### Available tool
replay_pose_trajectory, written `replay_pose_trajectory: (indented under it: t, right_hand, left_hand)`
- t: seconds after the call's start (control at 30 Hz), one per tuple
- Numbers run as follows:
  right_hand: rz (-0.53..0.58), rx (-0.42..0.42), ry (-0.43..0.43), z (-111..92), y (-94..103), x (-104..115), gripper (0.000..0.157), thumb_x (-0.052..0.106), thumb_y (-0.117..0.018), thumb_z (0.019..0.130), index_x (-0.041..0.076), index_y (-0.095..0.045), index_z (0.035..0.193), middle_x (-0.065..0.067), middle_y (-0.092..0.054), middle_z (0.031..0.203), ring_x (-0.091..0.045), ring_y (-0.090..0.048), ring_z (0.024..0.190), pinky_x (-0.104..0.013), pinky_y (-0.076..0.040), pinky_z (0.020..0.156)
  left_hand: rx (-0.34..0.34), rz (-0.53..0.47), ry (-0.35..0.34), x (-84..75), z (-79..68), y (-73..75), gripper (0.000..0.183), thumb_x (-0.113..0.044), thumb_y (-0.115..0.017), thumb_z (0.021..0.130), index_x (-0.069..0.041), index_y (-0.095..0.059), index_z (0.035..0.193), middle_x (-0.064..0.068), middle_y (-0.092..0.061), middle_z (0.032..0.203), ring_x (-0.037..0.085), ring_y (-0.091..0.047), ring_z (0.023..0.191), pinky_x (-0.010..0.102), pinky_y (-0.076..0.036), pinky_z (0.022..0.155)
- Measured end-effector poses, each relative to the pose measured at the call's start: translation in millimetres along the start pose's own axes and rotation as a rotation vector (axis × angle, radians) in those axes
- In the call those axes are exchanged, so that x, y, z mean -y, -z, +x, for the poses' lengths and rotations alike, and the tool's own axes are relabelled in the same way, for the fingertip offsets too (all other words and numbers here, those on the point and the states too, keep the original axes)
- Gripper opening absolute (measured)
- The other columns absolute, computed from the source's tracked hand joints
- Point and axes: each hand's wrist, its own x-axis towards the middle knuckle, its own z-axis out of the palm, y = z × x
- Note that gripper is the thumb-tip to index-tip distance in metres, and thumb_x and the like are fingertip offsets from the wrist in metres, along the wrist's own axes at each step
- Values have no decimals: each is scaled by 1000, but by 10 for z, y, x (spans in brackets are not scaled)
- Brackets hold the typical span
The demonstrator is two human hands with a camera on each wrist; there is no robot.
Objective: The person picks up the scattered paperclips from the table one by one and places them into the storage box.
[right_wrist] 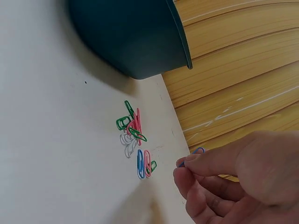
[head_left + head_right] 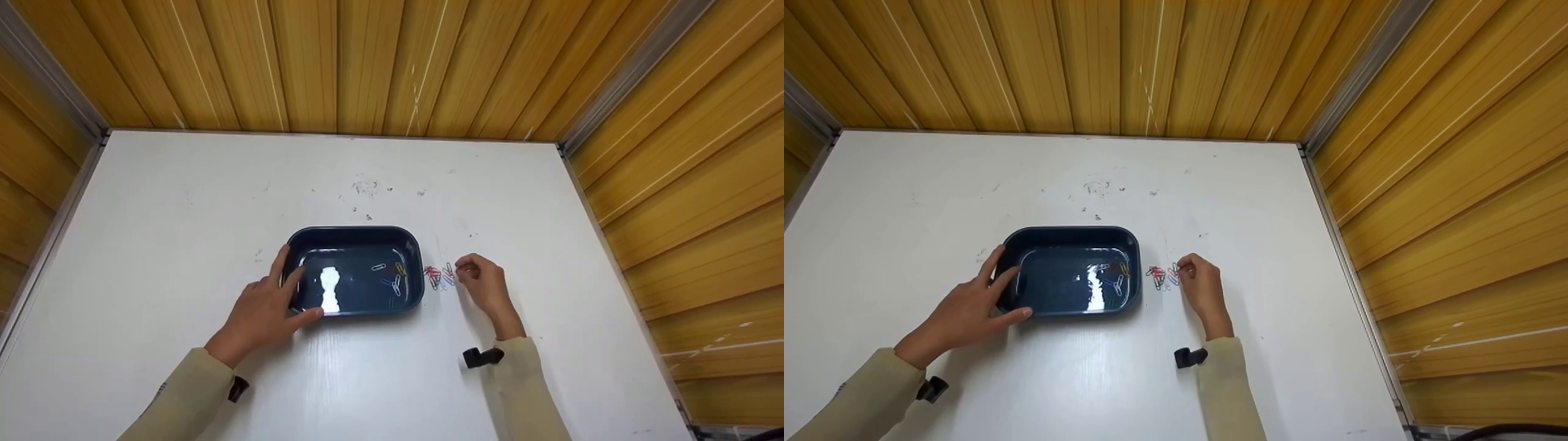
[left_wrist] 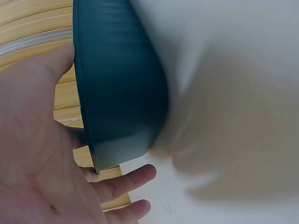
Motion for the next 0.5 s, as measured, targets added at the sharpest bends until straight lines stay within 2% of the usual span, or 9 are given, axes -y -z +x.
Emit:
replay_pose_trajectory:
  t: [0.3,0.5]
  right_hand:
    - [64,8,5,9,1,58,8,4,-64,91,6,-68,98,-9,-72,93,-18,-67,77,-23,-53,68]
    - [39,5,38,-9,12,104,8,6,-65,91,7,-68,99,-8,-74,88,-19,-66,79,-26,-49,72]
  left_hand:
    - [5,-14,-2,19,8,-7,90,-71,-57,81,-12,-40,148,12,-6,164,42,-59,115,60,-43,99]
    - [4,0,-6,10,-4,7,88,-70,-57,82,-11,-41,147,13,-7,164,42,-61,112,59,-43,98]
